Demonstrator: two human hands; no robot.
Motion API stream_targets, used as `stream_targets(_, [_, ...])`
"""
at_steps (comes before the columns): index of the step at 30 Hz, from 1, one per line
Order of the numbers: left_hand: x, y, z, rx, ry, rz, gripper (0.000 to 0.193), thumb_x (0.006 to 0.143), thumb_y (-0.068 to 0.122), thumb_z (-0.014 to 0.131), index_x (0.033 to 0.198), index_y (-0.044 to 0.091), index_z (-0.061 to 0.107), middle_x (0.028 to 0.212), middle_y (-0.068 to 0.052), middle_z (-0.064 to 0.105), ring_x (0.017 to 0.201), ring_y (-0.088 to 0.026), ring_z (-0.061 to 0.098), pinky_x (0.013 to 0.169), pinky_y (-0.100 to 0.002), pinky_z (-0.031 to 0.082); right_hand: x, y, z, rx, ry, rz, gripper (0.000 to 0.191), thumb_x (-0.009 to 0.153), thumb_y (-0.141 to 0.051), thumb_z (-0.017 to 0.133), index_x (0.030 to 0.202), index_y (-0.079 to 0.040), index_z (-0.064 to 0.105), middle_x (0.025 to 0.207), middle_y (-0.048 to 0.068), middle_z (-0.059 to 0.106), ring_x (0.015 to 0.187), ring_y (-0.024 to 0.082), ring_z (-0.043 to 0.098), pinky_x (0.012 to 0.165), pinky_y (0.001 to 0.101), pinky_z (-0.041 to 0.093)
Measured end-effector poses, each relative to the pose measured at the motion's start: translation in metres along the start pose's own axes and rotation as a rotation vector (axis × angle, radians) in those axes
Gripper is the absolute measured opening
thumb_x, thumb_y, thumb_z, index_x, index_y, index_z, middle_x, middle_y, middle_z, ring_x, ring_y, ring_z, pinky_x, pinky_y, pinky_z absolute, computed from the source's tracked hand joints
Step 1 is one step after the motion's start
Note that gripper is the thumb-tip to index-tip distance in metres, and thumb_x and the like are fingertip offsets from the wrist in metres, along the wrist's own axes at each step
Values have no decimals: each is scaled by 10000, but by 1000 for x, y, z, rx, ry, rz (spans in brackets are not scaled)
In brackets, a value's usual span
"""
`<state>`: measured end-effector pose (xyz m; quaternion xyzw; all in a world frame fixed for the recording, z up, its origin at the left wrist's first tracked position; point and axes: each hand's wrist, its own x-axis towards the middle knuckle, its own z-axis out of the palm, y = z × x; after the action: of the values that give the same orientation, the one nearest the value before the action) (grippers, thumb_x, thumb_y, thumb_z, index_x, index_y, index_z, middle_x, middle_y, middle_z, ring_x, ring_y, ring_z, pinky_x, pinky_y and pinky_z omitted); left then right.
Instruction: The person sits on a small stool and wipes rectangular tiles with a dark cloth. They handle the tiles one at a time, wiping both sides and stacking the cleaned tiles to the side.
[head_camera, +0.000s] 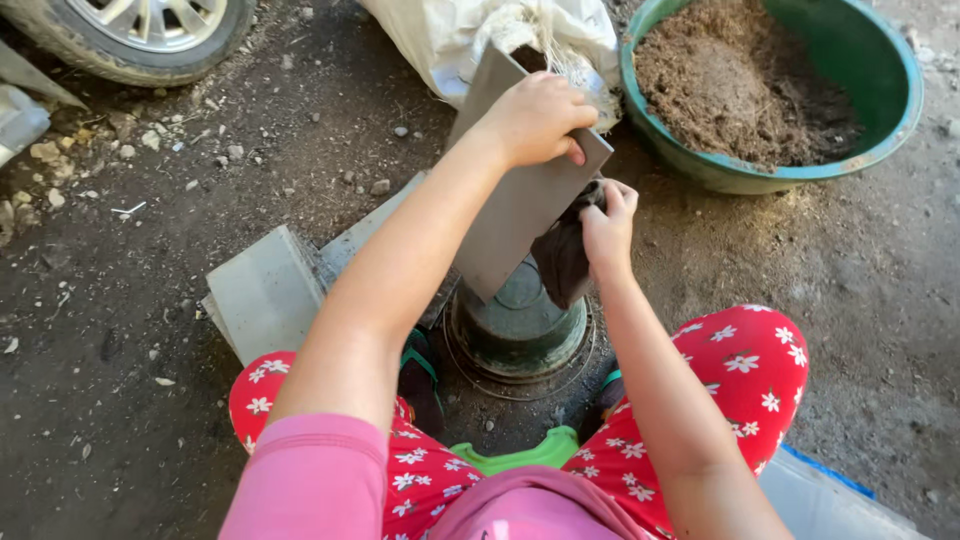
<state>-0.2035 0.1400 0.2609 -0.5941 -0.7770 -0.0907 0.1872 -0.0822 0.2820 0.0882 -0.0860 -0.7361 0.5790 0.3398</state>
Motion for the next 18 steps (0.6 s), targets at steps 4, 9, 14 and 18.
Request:
stream_targets(4, [-16,7,-16,-61,72,102,326,810,430,789,924,146,679,928,-12,689,1008,-270,653,856,-491,433,19,-3,-40,11,-43,42,381,750,22,585,1124,11,663,1266,113,532,1250,273,520,1102,323,414])
stream_targets(9, [-40,-4,-65,-89,216,-117,237,1009,299,720,965,83,633,921,-55,669,975,-274,672,828,-448,460,68,-79,-85,261,-138,71,370,849,15,550,1194,18,681,1325,92,543,1264,246,538,1056,298,469])
stream_targets(14, [-55,42,-63,-51,403,-257,274,1041,316,690,1007,56,608,936,-91,642,885,-317,662,732,-422,510,57,-162,-56,-174,-171,-398,459,912,59,544,1296,-87,748,1423,134,534,1406,293,512,1248,393,411])
stream_targets(18, [-88,56,-54,-85,523,-439,213,1047,262,682,1030,62,609,969,-101,663,852,-341,656,693,-425,507,14,-155,7,-463,24,-502,528,822,23,582,1298,-155,728,1479,171,473,1341,427,431,1148,533,413])
